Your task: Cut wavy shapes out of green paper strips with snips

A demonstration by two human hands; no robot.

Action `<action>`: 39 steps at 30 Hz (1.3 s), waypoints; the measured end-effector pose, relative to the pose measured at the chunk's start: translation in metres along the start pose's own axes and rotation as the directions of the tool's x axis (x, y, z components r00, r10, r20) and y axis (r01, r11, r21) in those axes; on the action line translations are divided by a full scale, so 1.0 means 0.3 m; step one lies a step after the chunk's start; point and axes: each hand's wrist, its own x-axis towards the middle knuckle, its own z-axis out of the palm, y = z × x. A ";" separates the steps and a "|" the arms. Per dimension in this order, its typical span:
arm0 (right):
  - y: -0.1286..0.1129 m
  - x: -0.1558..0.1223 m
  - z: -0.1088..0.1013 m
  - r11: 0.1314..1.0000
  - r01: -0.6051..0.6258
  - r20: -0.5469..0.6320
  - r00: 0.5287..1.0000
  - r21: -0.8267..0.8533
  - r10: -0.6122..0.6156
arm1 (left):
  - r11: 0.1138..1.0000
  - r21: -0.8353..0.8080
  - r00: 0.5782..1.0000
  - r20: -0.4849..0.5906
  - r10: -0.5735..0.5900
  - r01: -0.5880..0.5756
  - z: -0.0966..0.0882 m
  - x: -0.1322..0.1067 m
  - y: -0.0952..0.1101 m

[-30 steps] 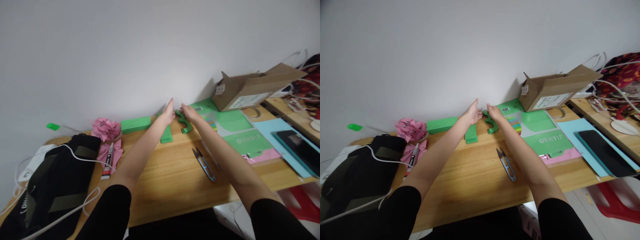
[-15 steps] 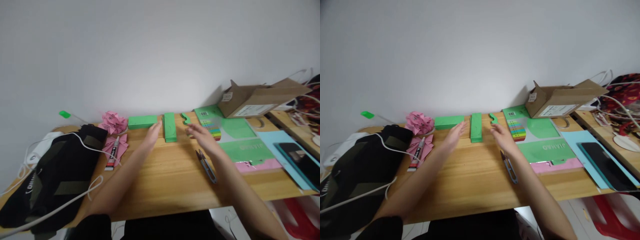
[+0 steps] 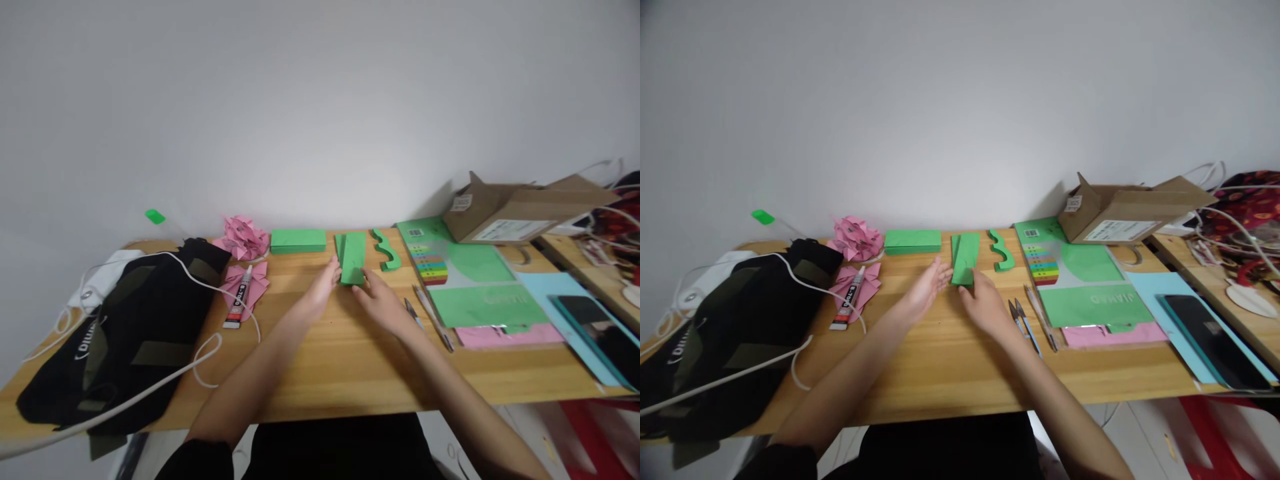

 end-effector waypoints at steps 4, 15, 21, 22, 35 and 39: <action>0.001 -0.196 -0.038 0.995 -0.048 0.039 0.998 0.086 0.045 | 0.998 -0.019 0.998 0.045 -0.054 0.055 -0.029 -0.177 -0.079; 0.045 -0.250 -0.065 0.929 -0.287 0.237 0.943 0.232 0.232 | 0.999 -0.037 0.997 -0.062 -0.040 0.038 -0.060 -0.206 -0.104; -0.012 -0.311 -0.147 0.971 -0.239 0.374 0.899 -0.015 0.227 | 0.999 -0.039 0.976 -0.217 -0.034 0.026 -0.120 -0.176 -0.063; -0.022 -0.307 -0.157 0.975 -0.216 0.349 0.911 -0.056 0.222 | 0.999 -0.039 0.974 -0.222 -0.039 0.031 -0.122 -0.173 -0.055; 0.028 0.129 0.031 0.981 -0.065 -0.079 0.996 -0.184 0.051 | 0.997 -0.016 0.984 -0.156 -0.083 0.082 0.009 0.034 0.037; 0.060 0.096 0.012 0.975 -0.069 -0.079 0.995 -0.210 0.054 | 0.998 -0.027 0.986 -0.152 -0.063 0.059 0.027 0.009 0.046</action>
